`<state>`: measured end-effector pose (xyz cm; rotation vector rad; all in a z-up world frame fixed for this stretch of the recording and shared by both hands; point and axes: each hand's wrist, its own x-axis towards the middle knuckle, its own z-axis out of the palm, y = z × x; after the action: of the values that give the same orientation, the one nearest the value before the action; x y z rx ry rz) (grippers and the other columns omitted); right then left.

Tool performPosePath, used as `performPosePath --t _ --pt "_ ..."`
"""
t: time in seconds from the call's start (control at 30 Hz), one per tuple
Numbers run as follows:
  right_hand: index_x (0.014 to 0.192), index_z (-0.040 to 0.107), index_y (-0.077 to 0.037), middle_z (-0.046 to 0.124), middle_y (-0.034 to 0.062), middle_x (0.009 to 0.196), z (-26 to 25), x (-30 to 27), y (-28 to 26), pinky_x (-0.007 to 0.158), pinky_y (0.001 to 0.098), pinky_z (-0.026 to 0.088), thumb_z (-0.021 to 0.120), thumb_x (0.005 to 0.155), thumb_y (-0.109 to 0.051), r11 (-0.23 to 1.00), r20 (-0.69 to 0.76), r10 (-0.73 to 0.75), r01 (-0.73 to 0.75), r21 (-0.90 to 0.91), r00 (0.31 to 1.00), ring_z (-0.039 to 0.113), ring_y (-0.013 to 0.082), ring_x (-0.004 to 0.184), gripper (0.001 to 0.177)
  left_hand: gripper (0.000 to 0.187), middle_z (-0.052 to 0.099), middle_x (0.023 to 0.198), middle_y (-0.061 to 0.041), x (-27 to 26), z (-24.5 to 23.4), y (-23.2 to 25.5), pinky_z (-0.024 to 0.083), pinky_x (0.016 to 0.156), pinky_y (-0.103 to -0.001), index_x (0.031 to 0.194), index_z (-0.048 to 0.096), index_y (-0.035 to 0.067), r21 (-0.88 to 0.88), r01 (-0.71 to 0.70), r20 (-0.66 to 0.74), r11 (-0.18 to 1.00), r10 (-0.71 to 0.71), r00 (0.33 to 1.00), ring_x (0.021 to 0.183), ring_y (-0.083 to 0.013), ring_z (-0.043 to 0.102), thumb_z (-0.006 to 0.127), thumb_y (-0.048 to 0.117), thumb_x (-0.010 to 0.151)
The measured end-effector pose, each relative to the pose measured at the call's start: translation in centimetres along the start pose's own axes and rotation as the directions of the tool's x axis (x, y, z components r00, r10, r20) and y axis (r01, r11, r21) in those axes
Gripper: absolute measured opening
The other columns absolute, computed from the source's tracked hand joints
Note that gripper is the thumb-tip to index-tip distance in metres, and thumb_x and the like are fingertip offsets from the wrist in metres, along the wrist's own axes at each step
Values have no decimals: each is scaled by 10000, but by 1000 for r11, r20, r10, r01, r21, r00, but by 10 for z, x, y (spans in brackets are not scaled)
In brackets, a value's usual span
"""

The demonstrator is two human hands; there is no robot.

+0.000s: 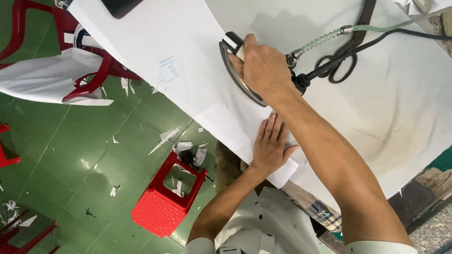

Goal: The person irons a white fabric piece on a worktable using a steam iron and a black pressing block. They repeatedly smooth the fabric, fold it, and trim the edges with scissors. The person also uses a curved pressing ham to press curved sections of the fabric.

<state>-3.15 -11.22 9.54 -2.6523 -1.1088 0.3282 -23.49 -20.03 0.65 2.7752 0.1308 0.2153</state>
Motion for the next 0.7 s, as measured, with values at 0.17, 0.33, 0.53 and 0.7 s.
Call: performPosePath --t 0.17,0.33,0.53,0.7 --pt "1045 503 -25 588 88 552 0 -22 9 338 439 440 501 1118 -502 1000 14 9 -9 -30 1000 572 343 405 483 750 345 1630 -161 -26 7 14 250 1278 -507 1538 437 63 -21 -43 72 999 44 996 1539 -324 277 285 607 1044" --pt "1026 510 -34 597 85 542 -4 -39 13 337 436 432 505 1118 -508 997 -22 -8 6 -83 1000 563 348 385 482 744 276 1671 -103 -36 8 15 176 1305 -493 1551 477 114 20 -126 143 992 122 982 1565 -267 207 289 627 1047" --pt "1022 511 -26 606 107 545 -12 -46 13 343 457 430 543 1112 -489 1000 25 15 -14 -17 1000 582 372 404 473 747 294 1672 -82 -31 -5 14 170 1304 -469 1564 465 133 87 -157 177 984 140 974 1569 -246 198 287 642 1046" --pt "1003 521 -47 561 42 502 -8 -48 13 308 396 414 543 1115 -493 995 -68 -32 25 -101 997 550 287 360 461 763 342 1658 -76 -34 2 14 157 1309 -467 1537 503 128 67 -143 190 987 128 973 1565 -253 223 231 638 1039"
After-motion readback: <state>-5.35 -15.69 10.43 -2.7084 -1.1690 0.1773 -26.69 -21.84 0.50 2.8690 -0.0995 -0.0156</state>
